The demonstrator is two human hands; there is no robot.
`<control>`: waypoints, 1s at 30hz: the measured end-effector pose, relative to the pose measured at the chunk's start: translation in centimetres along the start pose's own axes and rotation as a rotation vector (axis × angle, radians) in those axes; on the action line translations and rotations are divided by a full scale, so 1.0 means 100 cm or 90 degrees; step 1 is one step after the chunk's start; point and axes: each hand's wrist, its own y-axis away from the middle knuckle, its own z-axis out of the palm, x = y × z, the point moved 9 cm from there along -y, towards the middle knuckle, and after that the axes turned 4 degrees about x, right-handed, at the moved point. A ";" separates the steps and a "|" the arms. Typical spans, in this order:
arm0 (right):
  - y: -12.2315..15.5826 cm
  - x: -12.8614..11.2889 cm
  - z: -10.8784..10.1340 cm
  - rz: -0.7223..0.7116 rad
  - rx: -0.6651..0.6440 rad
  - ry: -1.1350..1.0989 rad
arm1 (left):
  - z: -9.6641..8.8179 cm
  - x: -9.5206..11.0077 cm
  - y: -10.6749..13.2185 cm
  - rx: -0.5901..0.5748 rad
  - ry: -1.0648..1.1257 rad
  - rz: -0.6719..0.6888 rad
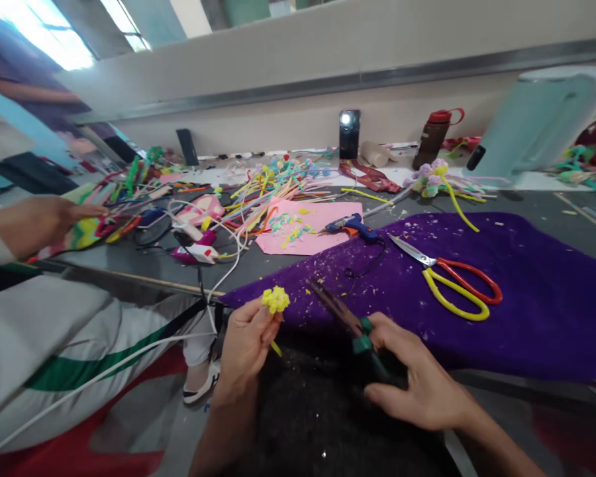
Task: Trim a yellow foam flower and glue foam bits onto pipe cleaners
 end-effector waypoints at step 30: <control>0.021 -0.015 0.019 0.001 -0.142 0.225 | -0.027 -0.008 -0.008 0.010 -0.043 0.136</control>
